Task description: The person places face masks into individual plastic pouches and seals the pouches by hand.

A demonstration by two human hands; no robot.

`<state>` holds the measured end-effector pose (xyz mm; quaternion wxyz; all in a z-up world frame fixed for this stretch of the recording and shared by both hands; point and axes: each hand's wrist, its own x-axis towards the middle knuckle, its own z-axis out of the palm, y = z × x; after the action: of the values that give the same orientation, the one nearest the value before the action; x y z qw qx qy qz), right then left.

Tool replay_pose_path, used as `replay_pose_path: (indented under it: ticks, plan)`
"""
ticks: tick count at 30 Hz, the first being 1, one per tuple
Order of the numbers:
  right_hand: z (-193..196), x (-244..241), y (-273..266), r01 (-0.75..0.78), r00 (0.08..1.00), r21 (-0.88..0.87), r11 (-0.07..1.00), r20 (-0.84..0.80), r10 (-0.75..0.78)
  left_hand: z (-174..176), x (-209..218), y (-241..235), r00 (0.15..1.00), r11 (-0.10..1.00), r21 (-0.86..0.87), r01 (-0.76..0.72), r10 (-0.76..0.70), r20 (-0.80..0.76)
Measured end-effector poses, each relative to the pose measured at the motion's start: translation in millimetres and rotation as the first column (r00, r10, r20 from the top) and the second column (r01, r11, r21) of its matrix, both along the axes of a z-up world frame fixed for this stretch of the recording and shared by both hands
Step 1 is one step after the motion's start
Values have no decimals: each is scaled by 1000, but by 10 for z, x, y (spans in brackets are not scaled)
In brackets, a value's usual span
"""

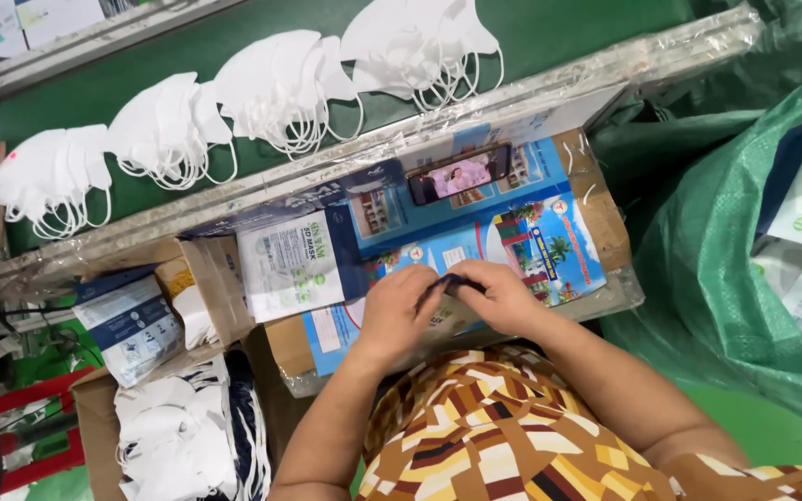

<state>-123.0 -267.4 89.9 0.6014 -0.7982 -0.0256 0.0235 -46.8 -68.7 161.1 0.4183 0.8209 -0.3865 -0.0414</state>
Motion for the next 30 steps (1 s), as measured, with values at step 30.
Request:
replay_pose_path:
  ticks: [30]
  plan:
    - [-55,-355,-760,467,866,294,834,38,-499,166,2358,-968,958,967,-222,-126,60,-280]
